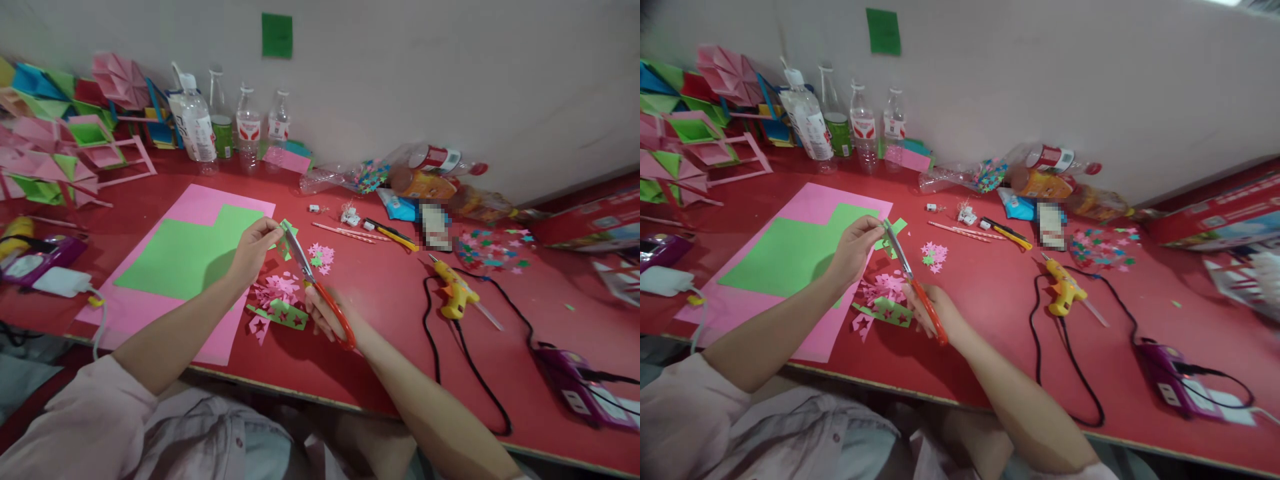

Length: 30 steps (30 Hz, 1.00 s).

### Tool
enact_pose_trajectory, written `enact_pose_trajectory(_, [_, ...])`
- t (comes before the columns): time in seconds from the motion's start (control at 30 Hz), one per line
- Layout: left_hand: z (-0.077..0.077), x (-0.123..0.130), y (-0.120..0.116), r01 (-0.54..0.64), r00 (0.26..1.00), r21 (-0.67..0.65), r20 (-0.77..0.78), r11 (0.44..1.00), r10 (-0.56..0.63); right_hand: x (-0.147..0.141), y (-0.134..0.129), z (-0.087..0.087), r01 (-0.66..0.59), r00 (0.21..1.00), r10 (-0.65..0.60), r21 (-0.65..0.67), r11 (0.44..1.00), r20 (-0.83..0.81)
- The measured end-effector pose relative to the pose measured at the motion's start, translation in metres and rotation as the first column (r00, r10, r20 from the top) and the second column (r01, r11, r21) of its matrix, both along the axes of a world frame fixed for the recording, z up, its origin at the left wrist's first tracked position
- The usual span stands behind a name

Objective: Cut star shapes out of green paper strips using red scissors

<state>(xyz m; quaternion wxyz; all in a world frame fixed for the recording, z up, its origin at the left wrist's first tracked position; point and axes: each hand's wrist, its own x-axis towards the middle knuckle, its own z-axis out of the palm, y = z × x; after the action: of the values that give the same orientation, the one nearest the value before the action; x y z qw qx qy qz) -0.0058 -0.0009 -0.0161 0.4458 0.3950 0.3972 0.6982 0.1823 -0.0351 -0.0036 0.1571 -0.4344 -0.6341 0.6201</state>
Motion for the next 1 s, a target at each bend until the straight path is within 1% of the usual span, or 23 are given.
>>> enact_pose_trajectory(0.17, [-0.0026, -0.0010, 0.0013, 0.006, 1.000, 0.010, 0.004, 1.000, -0.006, -0.0005, -0.0006, 0.0024, 0.012, 1.000, -0.012, 0.006, 1.000, 0.003])
enact_pose_trajectory(0.3, [-0.0030, -0.0007, 0.0004, -0.004, 1.000, 0.005, -0.016, 1.000, 0.004, -0.0008, -0.0014, 0.0005, 0.002, 1.000, -0.002, 0.003, 1.000, -0.004])
enact_pose_trajectory(0.43, [-0.0015, 0.0000, -0.0006, -0.010, 0.999, -0.010, -0.036, 1.000, 0.010, -0.0014, -0.0034, -0.0012, 0.028, 0.999, -0.028, 0.006, 1.000, 0.016])
enact_pose_trajectory(0.77, [-0.0002, -0.0011, -0.0009, -0.021, 0.997, 0.002, -0.069, 1.000, 0.021, -0.0024, -0.0047, 0.0020, 0.102, 0.994, -0.103, 0.018, 0.995, 0.048])
enact_pose_trajectory(1.0, [0.0007, -0.0017, -0.0015, -0.034, 0.996, 0.012, -0.080, 0.999, 0.035, -0.0032, -0.0040, 0.0039, 0.107, 0.992, -0.109, 0.034, 0.994, 0.057])
